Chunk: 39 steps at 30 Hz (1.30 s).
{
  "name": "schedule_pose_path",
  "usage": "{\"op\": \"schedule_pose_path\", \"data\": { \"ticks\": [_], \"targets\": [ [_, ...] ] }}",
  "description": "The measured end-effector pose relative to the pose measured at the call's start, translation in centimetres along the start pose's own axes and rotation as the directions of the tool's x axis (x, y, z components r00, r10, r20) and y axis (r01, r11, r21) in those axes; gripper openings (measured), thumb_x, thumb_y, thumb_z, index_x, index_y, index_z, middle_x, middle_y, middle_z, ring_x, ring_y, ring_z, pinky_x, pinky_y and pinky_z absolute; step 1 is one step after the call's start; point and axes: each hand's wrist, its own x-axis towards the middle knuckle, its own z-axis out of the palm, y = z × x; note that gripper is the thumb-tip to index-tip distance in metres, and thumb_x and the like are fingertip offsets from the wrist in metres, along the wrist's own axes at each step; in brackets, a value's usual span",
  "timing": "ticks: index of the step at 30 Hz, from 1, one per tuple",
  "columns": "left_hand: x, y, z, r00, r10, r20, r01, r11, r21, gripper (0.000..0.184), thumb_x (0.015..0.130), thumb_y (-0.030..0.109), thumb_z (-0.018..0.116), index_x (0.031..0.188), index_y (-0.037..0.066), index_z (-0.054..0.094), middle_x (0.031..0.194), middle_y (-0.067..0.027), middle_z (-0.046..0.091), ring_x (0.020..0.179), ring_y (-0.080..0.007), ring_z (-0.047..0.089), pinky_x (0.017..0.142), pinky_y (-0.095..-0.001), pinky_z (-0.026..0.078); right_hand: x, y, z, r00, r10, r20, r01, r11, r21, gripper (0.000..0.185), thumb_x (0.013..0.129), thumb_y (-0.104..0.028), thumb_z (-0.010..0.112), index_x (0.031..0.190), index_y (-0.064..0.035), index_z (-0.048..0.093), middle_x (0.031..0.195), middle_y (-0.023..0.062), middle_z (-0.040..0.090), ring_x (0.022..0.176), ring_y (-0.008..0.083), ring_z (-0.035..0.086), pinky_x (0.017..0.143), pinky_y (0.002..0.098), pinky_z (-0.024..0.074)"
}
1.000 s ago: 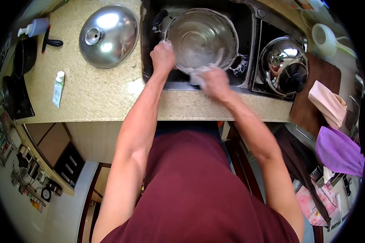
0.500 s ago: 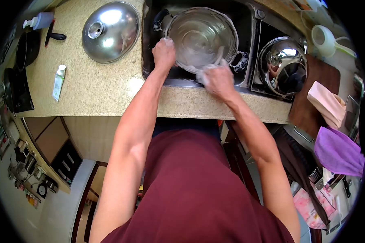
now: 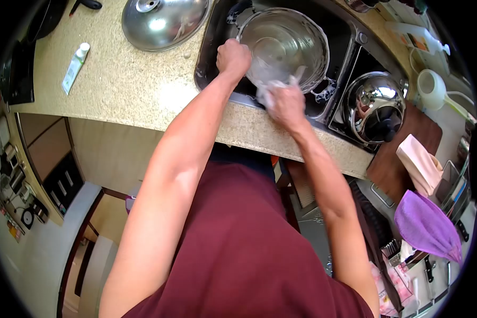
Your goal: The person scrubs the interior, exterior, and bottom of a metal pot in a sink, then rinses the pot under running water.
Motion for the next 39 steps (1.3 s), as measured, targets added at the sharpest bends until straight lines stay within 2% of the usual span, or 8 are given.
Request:
{"op": "schedule_pose_path", "data": {
  "ticks": [2,5,7,9,16,21,26,39],
  "targets": [
    [-0.5,0.3,-0.3,0.999,0.032,-0.041,-0.031,0.999,0.025,0.035,0.086,0.019,0.055,0.105,-0.005,0.071,0.105,-0.0318,0.07,0.097,-0.0454,0.07,0.089,-0.0507,0.056,0.9,-1.0,1.8,0.979,-0.063,-0.196,0.074,0.996,0.05,0.015,0.089,-0.017,0.06,0.086,-0.0109,0.073,0.084,0.0096,0.073,0.081,0.0266,0.071,0.109,0.0547,0.0376],
    [-1.0,0.9,-0.7,1.0,0.005,-0.008,-0.005,1.0,0.015,0.031,0.089,0.017,0.055,0.103,-0.002,0.074,0.112,-0.0288,0.07,0.107,-0.0444,0.067,0.094,-0.0504,0.053,-1.4,1.1,-1.0,1.0,-0.023,-0.003,0.023,0.999,0.039,0.015,0.089,-0.016,0.06,0.087,-0.0113,0.074,0.087,0.0095,0.074,0.085,0.0257,0.072,0.109,0.0542,0.0369],
    [-0.8,0.8,-0.6,1.0,-0.001,-0.019,0.002,1.0,0.026,0.029,0.089,0.016,0.057,0.103,-0.002,0.074,0.112,-0.0282,0.07,0.107,-0.0436,0.068,0.094,-0.0497,0.053,-2.3,3.5,-0.7,0.987,-0.099,-0.124,0.099,0.995,-0.002,0.016,0.089,-0.013,0.059,0.088,-0.0129,0.075,0.088,0.0087,0.074,0.083,0.025,0.071,0.11,0.0511,0.0365],
    [-1.0,0.8,-0.6,1.0,-0.018,-0.022,0.019,1.0,0.025,0.028,0.089,0.015,0.057,0.104,-0.001,0.074,0.112,-0.0279,0.07,0.107,-0.0429,0.068,0.094,-0.049,0.054,-0.8,1.1,-1.4,0.994,-0.011,0.105,0.006,0.999,0.054,0.016,0.089,-0.016,0.059,0.087,-0.011,0.075,0.087,0.0107,0.074,0.08,0.0281,0.071,0.112,0.0528,0.0357],
    [-0.6,0.7,-0.5,0.999,-0.037,0.014,0.037,0.999,0.013,0.031,0.087,0.02,0.059,0.107,0.001,0.073,0.115,-0.0269,0.069,0.11,-0.0425,0.067,0.096,-0.0495,0.053,-2.3,2.9,-1.2,0.989,-0.078,-0.125,0.083,0.996,0.038,0.017,0.091,-0.017,0.058,0.086,-0.0174,0.075,0.081,0.0065,0.073,0.07,0.024,0.07,0.115,0.0546,0.0313],
    [-0.7,0.9,-0.3,0.997,-0.07,0.019,0.07,0.997,0.017,0.03,0.087,0.02,0.059,0.107,0.002,0.074,0.116,-0.0268,0.069,0.11,-0.0427,0.067,0.096,-0.049,0.053,0.7,-0.5,1.4,0.994,-0.055,-0.095,0.054,0.998,-0.012,0.019,0.09,-0.02,0.059,0.084,-0.0088,0.073,0.08,0.0137,0.073,0.07,0.0297,0.07,0.113,0.0553,0.0356],
    [-0.2,0.7,-0.3,0.998,-0.064,0.016,0.064,0.998,0.0,0.03,0.087,0.02,0.06,0.108,0.002,0.074,0.115,-0.0268,0.07,0.11,-0.0429,0.067,0.096,-0.049,0.053,-1.9,2.1,-2.8,0.993,-0.087,-0.082,0.086,0.996,-0.013,0.02,0.091,-0.018,0.056,0.084,-0.015,0.074,0.085,0.0061,0.075,0.084,0.0223,0.072,0.114,0.0534,0.0326],
    [-1.0,1.4,-0.1,0.995,-0.098,0.005,0.098,0.995,0.034,0.028,0.091,0.016,0.057,0.107,0.001,0.074,0.115,-0.0246,0.071,0.11,-0.0394,0.068,0.094,-0.0457,0.055,-0.8,0.5,-1.9,0.996,-0.033,0.08,0.026,0.996,0.081,0.019,0.093,-0.016,0.057,0.085,-0.0127,0.073,0.093,0.0069,0.076,0.082,0.0265,0.07,0.113,0.0546,0.0351]
  ]
}}
